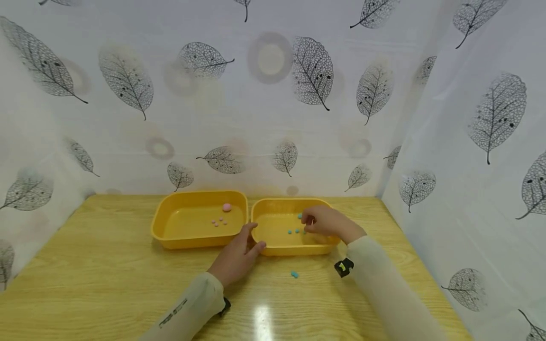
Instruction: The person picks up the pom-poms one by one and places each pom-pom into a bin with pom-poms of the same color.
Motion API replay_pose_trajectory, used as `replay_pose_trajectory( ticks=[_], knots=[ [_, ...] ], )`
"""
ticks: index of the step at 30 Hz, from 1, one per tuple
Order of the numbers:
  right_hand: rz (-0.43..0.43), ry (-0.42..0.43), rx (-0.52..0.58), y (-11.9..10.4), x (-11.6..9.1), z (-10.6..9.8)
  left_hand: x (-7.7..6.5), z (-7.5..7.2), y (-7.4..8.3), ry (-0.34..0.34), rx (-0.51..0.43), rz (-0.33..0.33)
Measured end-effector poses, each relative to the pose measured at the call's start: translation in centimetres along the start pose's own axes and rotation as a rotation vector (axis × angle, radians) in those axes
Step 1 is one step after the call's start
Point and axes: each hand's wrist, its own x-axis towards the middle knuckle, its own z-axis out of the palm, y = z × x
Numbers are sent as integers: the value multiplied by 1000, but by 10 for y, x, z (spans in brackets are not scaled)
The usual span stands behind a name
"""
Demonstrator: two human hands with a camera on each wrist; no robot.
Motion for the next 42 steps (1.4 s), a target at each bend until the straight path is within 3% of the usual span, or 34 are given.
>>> replay_pose_trajectory(
  ticks=[5,17,23,29,42],
  knots=[
    [-69,75,31,-4,-18,5,-1,-1,0,6,4,-13],
    [-29,245,19,-12,-63,19,-1,0,3,-9,-2,-9],
    [-130,333,-76,-21,-66,17,-1,-1,3,-5,-6,-21],
    [-224,285,-91,-37,-68,15,0,0,2,-5,1,-29],
    [-200,162,-83,-49,-65,22,2,1,0,-1,-1,-25]
  ],
)
